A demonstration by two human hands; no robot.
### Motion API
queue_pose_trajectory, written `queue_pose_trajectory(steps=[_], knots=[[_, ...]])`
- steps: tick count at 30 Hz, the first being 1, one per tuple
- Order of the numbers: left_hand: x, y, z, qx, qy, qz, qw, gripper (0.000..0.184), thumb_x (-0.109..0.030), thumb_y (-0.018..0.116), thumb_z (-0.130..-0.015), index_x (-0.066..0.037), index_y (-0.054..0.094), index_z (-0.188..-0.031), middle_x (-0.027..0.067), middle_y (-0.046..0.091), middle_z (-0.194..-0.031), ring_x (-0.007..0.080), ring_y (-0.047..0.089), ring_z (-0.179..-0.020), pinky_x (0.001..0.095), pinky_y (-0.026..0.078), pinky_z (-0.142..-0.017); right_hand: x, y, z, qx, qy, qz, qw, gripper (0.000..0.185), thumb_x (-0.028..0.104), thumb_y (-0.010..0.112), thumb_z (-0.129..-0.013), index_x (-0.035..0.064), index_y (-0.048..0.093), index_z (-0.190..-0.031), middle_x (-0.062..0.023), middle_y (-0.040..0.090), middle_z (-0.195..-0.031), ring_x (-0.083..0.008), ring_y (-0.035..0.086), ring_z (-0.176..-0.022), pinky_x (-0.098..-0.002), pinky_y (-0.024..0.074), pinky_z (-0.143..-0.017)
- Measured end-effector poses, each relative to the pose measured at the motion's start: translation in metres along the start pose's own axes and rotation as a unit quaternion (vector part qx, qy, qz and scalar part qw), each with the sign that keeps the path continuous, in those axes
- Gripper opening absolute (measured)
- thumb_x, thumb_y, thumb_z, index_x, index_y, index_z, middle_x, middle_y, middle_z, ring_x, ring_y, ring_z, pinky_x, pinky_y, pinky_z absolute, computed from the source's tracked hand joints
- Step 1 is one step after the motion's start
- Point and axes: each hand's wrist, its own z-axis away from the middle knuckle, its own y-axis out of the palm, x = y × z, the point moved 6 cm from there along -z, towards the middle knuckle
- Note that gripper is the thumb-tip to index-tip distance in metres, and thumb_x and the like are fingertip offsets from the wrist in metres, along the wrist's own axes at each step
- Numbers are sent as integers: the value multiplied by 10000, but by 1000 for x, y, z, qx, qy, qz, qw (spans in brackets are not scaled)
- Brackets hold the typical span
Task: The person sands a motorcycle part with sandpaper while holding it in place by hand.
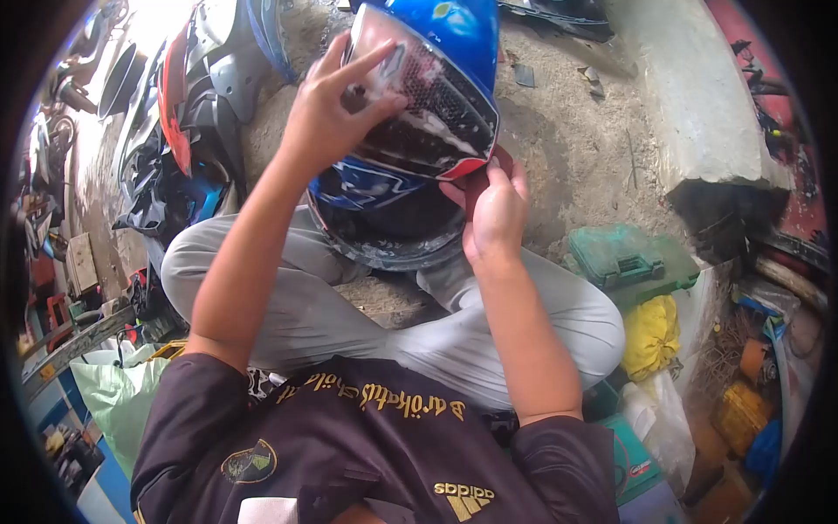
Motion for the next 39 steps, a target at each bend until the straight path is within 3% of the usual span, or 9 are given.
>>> queue_pose_trajectory(steps=[6,9,14,19,21,23,27,31,39], knots=[[-26,-5,-15,86,73,-132,985,568,-502,867,-902,-289,774,-1420,248,543,-1645,470,551,-1465,513,444,-1229,-40,14,39,16,121,-91,988,377,177,338,-1165,73,561,-1450,-138,752,-1299,-316,767,-1108,-487,668,-930],[-9,11,3,105,135,-63,983,548,-517,843,-925,-272,780,-1412,216,553,-1648,457,541,-1481,511,442,-1230,-66,10,40,7,138,-107,985,310,169,402,-1157,72,541,-1417,-159,744,-1272,-301,783,-1033,-456,671,-853],[-17,19,17,116,143,-179,966,612,-601,742,-987,-325,682,-1530,103,481,-1731,425,388,-1615,666,263,-1304,-78,-1,39,-5,126,-75,989,333,161,365,-1165,61,542,-1429,-179,747,-1268,-323,784,-1019,-454,673,-851],[-1,11,18,92,160,-194,964,617,-680,685,-991,-339,700,-1505,79,459,-1744,413,312,-1653,736,241,-1273,-54,-13,29,-15,-87,112,990,275,173,541,-1158,30,581,-1389,-94,687,-1212,-177,712,-913,-317,637,-687],[13,9,15,78,179,-172,966,588,-654,683,-1004,-325,714,-1491,83,469,-1736,411,319,-1649,734,239,-1275,-13,-7,41,-57,-322,324,888,274,107,600,-1122,-12,622,-1368,-99,663,-1206,-184,698,-955,-340,627,-733],[21,3,13,82,188,-129,970,519,-548,702,-1038,-295,714,-1492,88,466,-1739,398,305,-1658,707,191,-1318,10,7,53,-29,-414,403,816,248,64,650,-1079,-39,673,-1304,-107,649,-1204,-221,692,-984,-383,610,-814],[21,4,15,127,179,83,972,436,-410,763,-1012,-167,778,-1374,141,657,-1547,350,515,-1531,610,303,-1312,32,40,75,52,-484,449,749,173,28,722,-1004,-37,759,-1160,-127,657,-1181,-317,670,-1110,-459,549,-973],[7,-11,31,100,155,-45,982,602,-458,773,-993,-164,687,-1511,139,626,-1594,341,477,-1572,595,300,-1320,18,50,83,0,-603,561,567,151,23,744,-984,11,784,-1130,-130,715,-1249,-377,596,-1231,-479,485,-1050],[11,-7,53,61,90,-95,990,722,-551,668,-1036,-145,554,-1623,128,518,-1695,386,381,-1625,607,231,-1335,10,62,99,76,-639,543,539,195,52,827,-920,27,783,-1108,-49,731,-1158,-250,636,-1026,-408,474,-929]])
